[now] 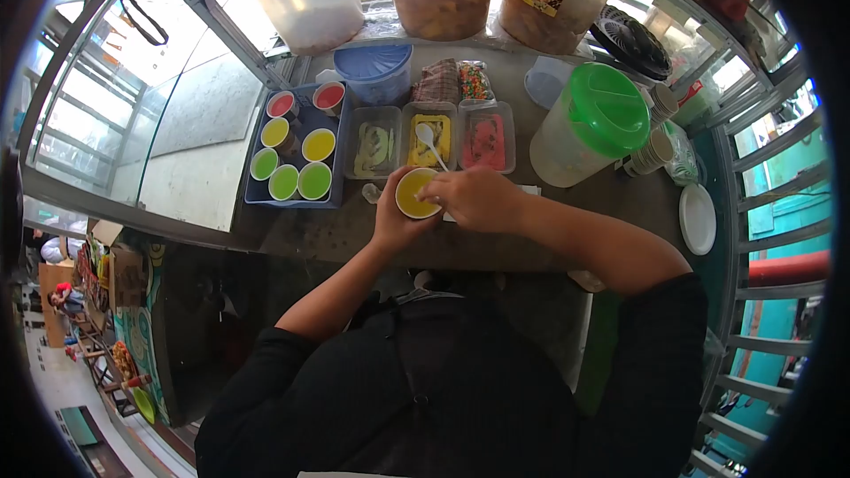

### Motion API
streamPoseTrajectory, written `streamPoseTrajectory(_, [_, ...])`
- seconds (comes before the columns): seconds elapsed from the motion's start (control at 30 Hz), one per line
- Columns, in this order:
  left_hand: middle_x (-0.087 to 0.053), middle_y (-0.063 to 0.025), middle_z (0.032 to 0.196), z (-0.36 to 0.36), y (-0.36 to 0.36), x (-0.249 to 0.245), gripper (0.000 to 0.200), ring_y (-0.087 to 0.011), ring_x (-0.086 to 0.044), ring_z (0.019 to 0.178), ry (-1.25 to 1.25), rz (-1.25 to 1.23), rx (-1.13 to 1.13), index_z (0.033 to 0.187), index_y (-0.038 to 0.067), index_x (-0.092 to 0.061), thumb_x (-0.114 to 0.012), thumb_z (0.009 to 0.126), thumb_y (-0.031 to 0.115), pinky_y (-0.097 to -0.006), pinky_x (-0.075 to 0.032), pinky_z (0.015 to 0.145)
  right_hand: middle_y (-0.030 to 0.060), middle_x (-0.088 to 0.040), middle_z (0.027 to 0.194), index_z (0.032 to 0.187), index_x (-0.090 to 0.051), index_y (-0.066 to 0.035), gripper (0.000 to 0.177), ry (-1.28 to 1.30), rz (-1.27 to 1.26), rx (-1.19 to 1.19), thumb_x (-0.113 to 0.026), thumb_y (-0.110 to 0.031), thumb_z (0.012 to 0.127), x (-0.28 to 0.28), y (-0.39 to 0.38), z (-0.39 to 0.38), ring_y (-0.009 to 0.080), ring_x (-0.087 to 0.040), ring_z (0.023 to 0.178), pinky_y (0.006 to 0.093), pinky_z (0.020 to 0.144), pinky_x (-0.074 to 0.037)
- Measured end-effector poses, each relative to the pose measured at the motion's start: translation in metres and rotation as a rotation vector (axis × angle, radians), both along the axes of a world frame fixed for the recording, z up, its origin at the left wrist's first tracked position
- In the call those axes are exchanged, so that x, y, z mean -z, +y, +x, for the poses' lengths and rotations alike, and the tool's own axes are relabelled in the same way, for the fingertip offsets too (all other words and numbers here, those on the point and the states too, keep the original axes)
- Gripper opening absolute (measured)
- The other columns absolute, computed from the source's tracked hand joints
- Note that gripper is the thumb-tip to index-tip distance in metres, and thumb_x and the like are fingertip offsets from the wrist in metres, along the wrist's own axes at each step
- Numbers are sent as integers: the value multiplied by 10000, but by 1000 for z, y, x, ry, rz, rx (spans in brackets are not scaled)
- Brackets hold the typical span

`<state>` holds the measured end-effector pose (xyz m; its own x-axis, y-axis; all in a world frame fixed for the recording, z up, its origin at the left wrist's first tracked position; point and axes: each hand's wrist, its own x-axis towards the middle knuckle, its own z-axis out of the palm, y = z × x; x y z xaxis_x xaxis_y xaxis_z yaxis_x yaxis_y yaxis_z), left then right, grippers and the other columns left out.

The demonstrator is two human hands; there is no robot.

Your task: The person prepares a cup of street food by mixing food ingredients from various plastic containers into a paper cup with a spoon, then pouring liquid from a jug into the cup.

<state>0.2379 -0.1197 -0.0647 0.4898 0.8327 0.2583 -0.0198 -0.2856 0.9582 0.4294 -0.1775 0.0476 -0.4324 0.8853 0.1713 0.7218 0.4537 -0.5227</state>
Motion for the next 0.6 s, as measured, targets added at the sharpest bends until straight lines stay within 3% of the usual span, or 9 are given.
streamPoseTrajectory(0.13, [-653,-146,1214,12,-12,-9,793,-247,-656,1141,-7,35,-26,1344,26,-489,-903,688,188,-374,-513,982,109,-723,996,1091,-710,-83,188,-141,-31,-28,-600,-152,955,-22,12,17,341,-701,864,431,752,-555])
streamPoseTrajectory(0.33, [-648,-129,1204,51,-40,-28,832,-219,-637,1156,-84,-118,-64,1370,32,-456,-911,701,226,-362,-503,993,141,-718,987,1099,-678,-60,196,27,-177,21,-563,-154,970,-34,-4,46,350,-689,926,428,825,-533])
streamPoseTrajectory(0.43, [-645,-124,1204,74,-48,-35,866,-217,-635,1145,-93,-82,-77,1378,33,-443,-923,689,242,-359,-504,983,174,-709,977,1087,-682,-44,217,195,-167,151,-559,-181,973,-43,-13,65,373,-674,951,463,831,-519])
streamPoseTrajectory(0.53, [-645,-118,1202,94,-51,-49,875,-212,-634,1136,-92,-21,-39,1379,35,-445,-928,680,243,-356,-503,975,172,-698,1004,1076,-679,-40,181,171,70,47,-561,-130,972,-51,-18,94,380,-663,979,460,838,-521])
streamPoseTrajectory(0.6, [-643,-116,1200,105,-55,-67,886,-211,-634,1126,-58,-8,14,1385,37,-444,-931,672,236,-355,-499,973,167,-689,1014,1059,-674,-40,154,160,49,10,-569,-102,965,-58,-29,111,375,-659,992,452,844,-523])
